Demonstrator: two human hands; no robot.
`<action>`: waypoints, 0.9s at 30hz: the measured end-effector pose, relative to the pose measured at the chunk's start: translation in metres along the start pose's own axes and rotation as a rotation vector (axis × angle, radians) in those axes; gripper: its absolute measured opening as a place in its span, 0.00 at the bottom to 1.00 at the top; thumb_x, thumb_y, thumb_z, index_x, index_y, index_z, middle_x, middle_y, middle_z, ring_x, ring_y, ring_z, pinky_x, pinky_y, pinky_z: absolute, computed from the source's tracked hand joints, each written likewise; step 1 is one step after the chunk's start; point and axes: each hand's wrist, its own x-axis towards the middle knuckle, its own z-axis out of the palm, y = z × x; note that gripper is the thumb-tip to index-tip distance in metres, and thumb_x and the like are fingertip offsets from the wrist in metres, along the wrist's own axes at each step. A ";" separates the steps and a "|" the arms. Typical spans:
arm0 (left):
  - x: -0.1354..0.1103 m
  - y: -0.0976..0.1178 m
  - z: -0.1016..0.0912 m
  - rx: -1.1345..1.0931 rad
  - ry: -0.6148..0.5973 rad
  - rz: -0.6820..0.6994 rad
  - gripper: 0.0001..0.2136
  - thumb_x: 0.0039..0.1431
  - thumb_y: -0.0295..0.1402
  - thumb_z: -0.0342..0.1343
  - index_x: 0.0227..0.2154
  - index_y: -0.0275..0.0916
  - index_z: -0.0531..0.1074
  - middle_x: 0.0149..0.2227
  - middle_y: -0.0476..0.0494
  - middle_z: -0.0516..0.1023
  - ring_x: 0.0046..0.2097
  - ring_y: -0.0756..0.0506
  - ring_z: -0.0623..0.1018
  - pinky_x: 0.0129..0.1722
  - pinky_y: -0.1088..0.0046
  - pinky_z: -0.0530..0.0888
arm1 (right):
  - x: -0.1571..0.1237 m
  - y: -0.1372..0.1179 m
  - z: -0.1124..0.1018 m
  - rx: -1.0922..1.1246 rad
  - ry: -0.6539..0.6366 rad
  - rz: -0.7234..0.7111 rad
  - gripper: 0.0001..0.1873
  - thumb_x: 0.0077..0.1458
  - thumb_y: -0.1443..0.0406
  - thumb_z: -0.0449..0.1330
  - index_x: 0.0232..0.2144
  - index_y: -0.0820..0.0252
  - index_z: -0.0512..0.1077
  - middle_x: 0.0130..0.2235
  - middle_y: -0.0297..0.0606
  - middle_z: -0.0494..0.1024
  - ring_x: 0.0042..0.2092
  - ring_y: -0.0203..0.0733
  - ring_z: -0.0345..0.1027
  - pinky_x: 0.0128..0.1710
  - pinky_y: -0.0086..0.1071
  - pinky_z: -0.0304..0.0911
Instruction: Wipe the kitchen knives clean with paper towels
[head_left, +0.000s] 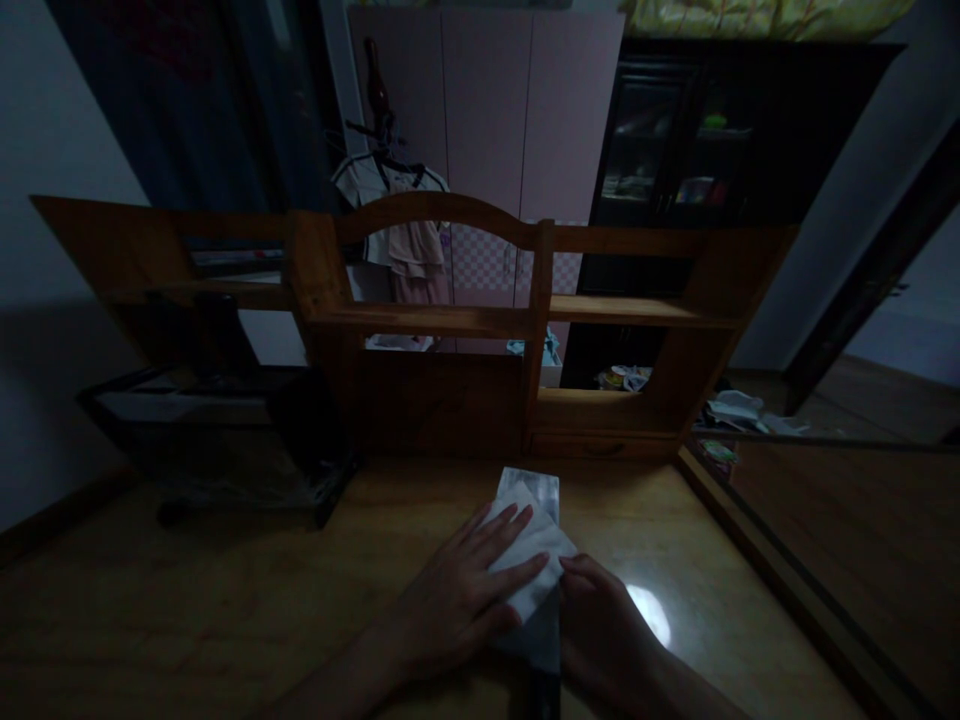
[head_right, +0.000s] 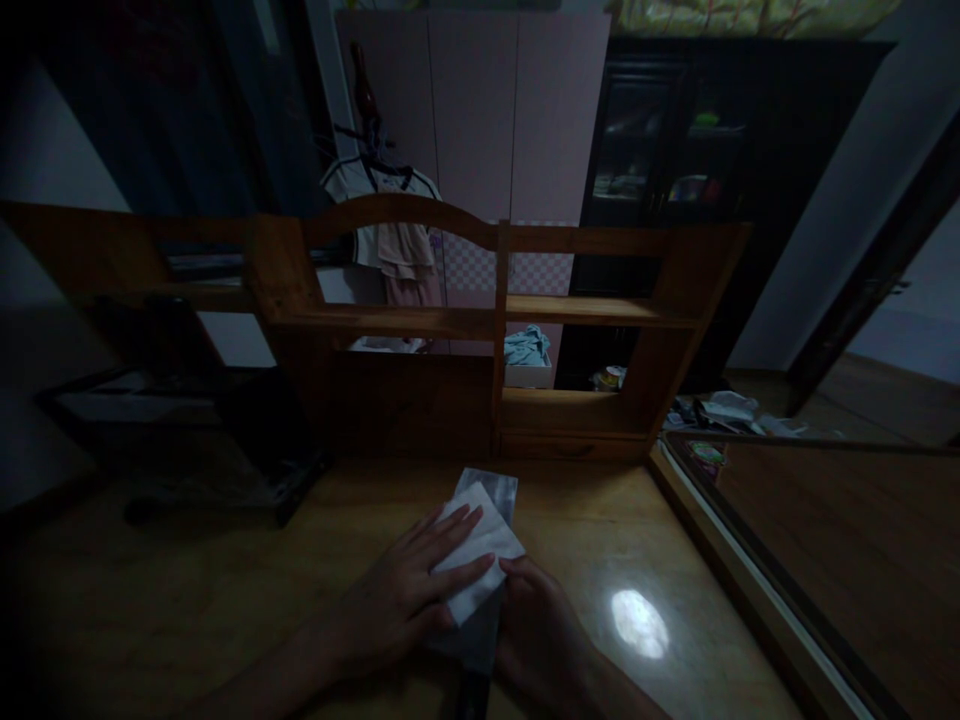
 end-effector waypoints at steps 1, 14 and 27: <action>0.000 0.000 -0.001 -0.004 -0.015 0.015 0.28 0.64 0.51 0.40 0.65 0.51 0.48 0.68 0.47 0.40 0.67 0.38 0.47 0.64 0.50 0.49 | 0.000 0.000 0.000 0.007 -0.005 0.002 0.21 0.58 0.63 0.52 0.52 0.67 0.66 0.41 0.44 0.77 0.42 0.46 0.70 0.47 0.39 0.58; 0.004 0.003 -0.002 -0.011 -0.073 0.058 0.32 0.64 0.52 0.39 0.66 0.43 0.41 0.67 0.47 0.46 0.67 0.41 0.48 0.65 0.56 0.47 | 0.001 -0.001 -0.004 0.053 0.027 -0.002 0.21 0.55 0.63 0.56 0.49 0.67 0.68 0.43 0.43 0.77 0.44 0.45 0.69 0.48 0.37 0.58; 0.002 0.001 -0.008 0.015 -0.071 0.146 0.34 0.61 0.56 0.41 0.66 0.47 0.45 0.68 0.47 0.46 0.67 0.37 0.49 0.64 0.54 0.49 | -0.002 -0.001 0.001 0.011 0.068 0.007 0.21 0.55 0.61 0.57 0.49 0.66 0.69 0.45 0.46 0.77 0.46 0.47 0.69 0.53 0.40 0.54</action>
